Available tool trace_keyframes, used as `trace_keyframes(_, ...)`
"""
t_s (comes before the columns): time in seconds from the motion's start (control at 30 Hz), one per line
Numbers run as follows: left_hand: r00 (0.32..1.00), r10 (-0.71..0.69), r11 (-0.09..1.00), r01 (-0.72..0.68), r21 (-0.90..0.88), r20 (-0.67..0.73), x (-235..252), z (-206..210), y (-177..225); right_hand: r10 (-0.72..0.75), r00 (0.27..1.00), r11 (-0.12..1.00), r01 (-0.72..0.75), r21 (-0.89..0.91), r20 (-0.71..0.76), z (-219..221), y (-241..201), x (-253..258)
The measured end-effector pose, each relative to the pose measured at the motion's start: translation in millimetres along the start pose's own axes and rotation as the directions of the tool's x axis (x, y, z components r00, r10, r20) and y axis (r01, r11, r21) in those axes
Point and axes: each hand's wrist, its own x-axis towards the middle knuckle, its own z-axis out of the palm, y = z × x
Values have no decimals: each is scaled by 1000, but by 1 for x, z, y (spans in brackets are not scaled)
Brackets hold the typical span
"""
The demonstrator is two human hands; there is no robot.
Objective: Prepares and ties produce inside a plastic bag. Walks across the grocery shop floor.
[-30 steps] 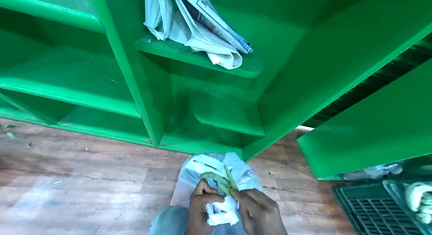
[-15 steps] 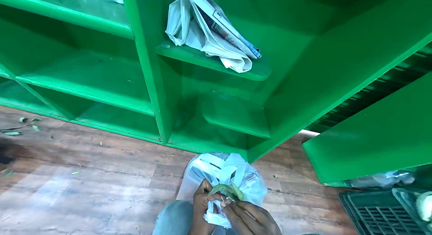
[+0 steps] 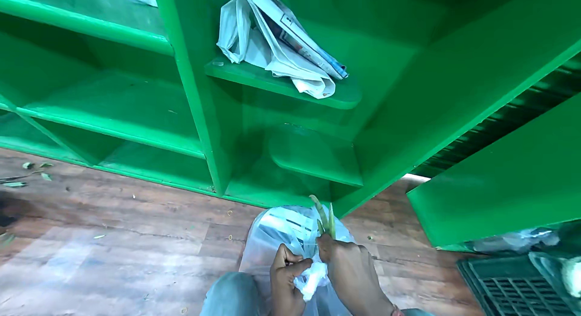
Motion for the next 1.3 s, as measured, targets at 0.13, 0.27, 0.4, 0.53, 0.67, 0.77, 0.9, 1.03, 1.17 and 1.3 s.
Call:
trace_keyframes(0.13,999,9,998,-11,56,37,-2,-4,1,-132,968,990,139,-21,215,-3,-7,21)
trace_keyframes(0.27,983,-135,988,143,-60,126,-1,-15,-16,-294,952,956,292,30,86,19,19,20)
trace_keyframes(0.4,863,-454,832,500,-243,221,19,-25,-18,-291,956,952,292,89,-22,30,33,12)
trace_keyframes(0.53,800,-503,758,590,-279,326,32,-27,-28,-263,961,957,272,105,-86,35,32,6)
trace_keyframes(0.67,710,-633,582,700,-414,310,36,-21,-26,-233,965,963,246,108,-120,35,29,2)
trace_keyframes(0.77,565,-769,415,797,-439,299,37,-23,-26,-222,967,970,232,76,-122,35,26,-1)
trace_keyframes(0.9,684,-686,549,711,-439,249,35,-23,-26,-211,969,975,219,48,-130,33,23,-2)
trace_keyframes(1.03,795,-510,732,602,-320,329,46,-22,-30,-213,969,975,220,37,-127,33,22,-2)
trace_keyframes(1.17,779,-425,772,578,-264,462,54,-21,-33,-275,951,957,284,53,-141,34,29,-2)
trace_keyframes(1.3,857,-384,839,480,-256,344,48,-14,-31,-342,924,921,366,135,-171,34,43,-2)
